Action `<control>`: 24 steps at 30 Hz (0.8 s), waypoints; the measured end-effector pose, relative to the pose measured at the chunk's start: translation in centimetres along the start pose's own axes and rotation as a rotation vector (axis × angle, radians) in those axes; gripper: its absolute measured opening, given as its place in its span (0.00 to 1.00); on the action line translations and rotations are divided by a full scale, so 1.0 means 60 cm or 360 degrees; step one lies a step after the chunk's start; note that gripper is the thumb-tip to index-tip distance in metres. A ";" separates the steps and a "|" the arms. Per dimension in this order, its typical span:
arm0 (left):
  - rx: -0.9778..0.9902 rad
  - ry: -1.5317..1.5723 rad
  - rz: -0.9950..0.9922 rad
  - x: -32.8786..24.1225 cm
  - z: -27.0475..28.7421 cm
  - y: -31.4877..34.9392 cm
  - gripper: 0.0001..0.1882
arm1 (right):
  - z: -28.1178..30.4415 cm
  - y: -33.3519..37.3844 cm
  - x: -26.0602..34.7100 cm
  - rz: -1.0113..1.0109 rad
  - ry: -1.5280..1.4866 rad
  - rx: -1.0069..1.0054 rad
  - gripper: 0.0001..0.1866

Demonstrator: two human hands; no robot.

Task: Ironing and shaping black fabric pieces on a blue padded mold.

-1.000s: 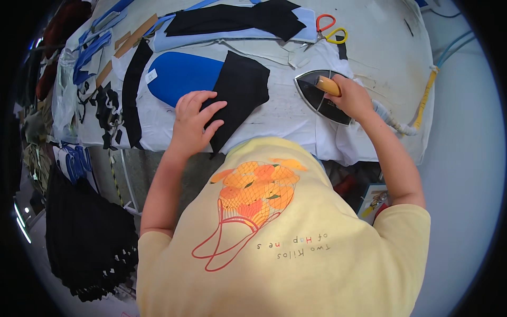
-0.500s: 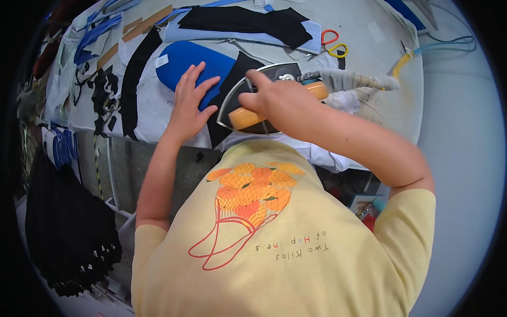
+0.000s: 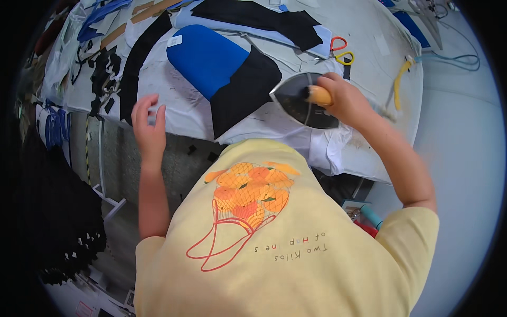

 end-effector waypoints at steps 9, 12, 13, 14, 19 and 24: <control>0.0365 0.0019 -0.0380 -0.066 -0.073 0.081 0.11 | -0.131 0.023 -0.159 -0.0517 0.0140 -0.0395 0.21; 0.0451 0.0024 -0.0502 -0.078 -0.097 0.080 0.11 | -0.089 -0.013 -0.088 -0.0115 0.0217 -0.0778 0.20; 0.0428 -0.0035 -0.0563 -0.083 -0.102 0.076 0.10 | -0.081 -0.030 -0.059 -0.0031 0.0086 -0.0775 0.20; 0.0444 -0.0032 -0.0572 -0.083 -0.109 0.068 0.10 | -0.076 -0.045 -0.022 0.0005 -0.0030 -0.0803 0.17; 0.0641 -0.0135 -0.0705 -0.085 -0.138 0.023 0.11 | -0.193 -0.122 0.024 -0.0493 -0.1650 -0.0011 0.15; 0.0774 -0.0066 -0.0753 -0.115 -0.187 0.000 0.11 | -0.189 -0.144 -0.006 -0.0555 -0.1523 -0.0457 0.12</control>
Point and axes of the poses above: each hand's wrist, its own y-axis away from the middle knuckle, its own z-axis out of the back of the hand, x = y × z, the point moved 4 cm from there along -y, towards the middle knuckle, and after that the axes turned 6 degrees about y, right-handed, at the moved point
